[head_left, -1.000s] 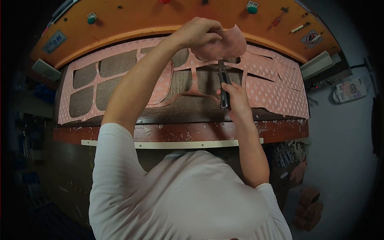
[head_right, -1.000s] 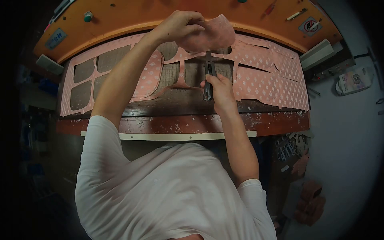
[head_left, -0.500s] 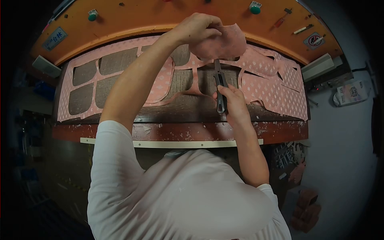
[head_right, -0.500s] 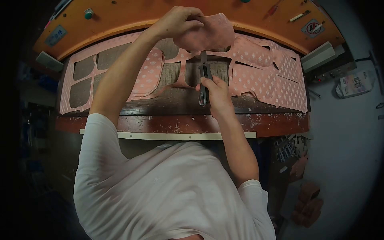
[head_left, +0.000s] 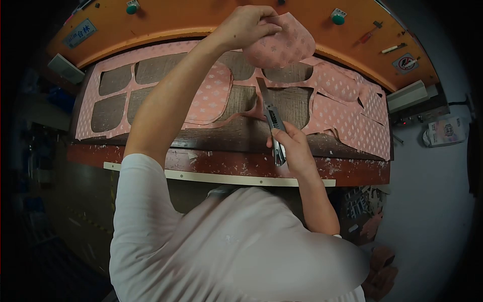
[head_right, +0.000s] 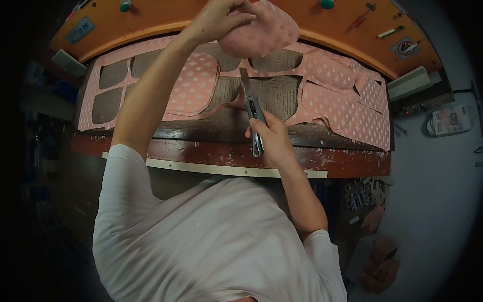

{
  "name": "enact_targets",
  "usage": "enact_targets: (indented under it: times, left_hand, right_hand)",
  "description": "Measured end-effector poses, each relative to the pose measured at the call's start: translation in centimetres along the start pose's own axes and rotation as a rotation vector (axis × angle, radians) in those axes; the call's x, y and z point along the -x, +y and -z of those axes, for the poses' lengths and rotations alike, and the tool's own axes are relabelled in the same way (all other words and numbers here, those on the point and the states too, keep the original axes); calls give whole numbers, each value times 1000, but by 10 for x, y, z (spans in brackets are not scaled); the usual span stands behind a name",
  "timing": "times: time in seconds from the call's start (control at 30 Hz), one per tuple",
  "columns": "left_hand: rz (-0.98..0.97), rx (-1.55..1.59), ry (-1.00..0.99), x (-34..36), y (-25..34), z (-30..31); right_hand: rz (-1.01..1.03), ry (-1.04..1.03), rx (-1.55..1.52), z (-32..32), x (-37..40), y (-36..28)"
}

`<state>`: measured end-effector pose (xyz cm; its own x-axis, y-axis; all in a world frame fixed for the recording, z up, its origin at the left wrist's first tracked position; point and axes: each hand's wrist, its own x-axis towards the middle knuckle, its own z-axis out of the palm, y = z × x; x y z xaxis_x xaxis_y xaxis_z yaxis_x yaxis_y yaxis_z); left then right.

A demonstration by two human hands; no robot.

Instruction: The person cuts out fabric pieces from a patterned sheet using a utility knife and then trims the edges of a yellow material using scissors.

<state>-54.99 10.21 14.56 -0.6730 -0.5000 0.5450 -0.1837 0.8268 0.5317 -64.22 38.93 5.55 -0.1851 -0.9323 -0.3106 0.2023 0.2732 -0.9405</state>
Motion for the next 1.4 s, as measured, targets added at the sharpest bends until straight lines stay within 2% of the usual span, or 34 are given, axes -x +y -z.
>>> enact_targets:
  times: [0.03, 0.1, 0.17, 0.23, 0.3, 0.4, 0.53, 0.73, 0.83, 0.9, 0.97, 1.0, 1.13, 1.2, 1.27, 1.4]
  left_hand:
    - [15, 13, 55, 11, 3, 9]
    - [205, 55, 75, 48, 15, 29]
    - [405, 131, 123, 99, -10, 35]
    - [525, -120, 211, 172, -50, 25]
    - [693, -372, 112, 233, -64, 18]
    - [827, -282, 94, 251, -56, 25]
    - [830, -443, 163, 243, -43, 18]
    - [817, -533, 109, 227, -49, 6]
    - [894, -654, -6, 219, -37, 8]
    - [613, -854, 164, 221, -32, 7]
    - [449, -894, 252, 207, -14, -1]
    - [296, -824, 293, 194, -2, -10]
    - [233, -318, 34, 124, 81, -81]
    - [53, -217, -166, 96, 108, -133]
    - [4, -170, -290, 78, 125, -191]
    - [-1, -168, -338, 44, 127, -275]
  right_hand:
    - [15, 8, -10, 7, 3, -1]
    - [65, 61, -39, 25, 7, 4]
    - [69, 152, -131, 33, 13, 2]
    - [74, 214, -144, 44, 17, 1]
    - [113, 215, -149, 54, 16, 4]
    - [122, 209, -181, 55, 15, 0]
    - [135, 205, -170, 58, 14, 4]
    - [161, 271, -178, 72, 30, 6]
    - [220, 310, -172, 96, 39, 1]
    - [288, 387, -175, 115, 43, -2]
    - [377, 466, -150, 147, 43, 0]
    - [420, 490, -136, 163, 44, 0]
    - [423, 679, 46, 244, 48, 8]
    - [456, 742, 148, 292, 49, 15]
    - [489, 834, 254, 344, 46, 30]
    - [446, 839, 71, 394, 53, 24]
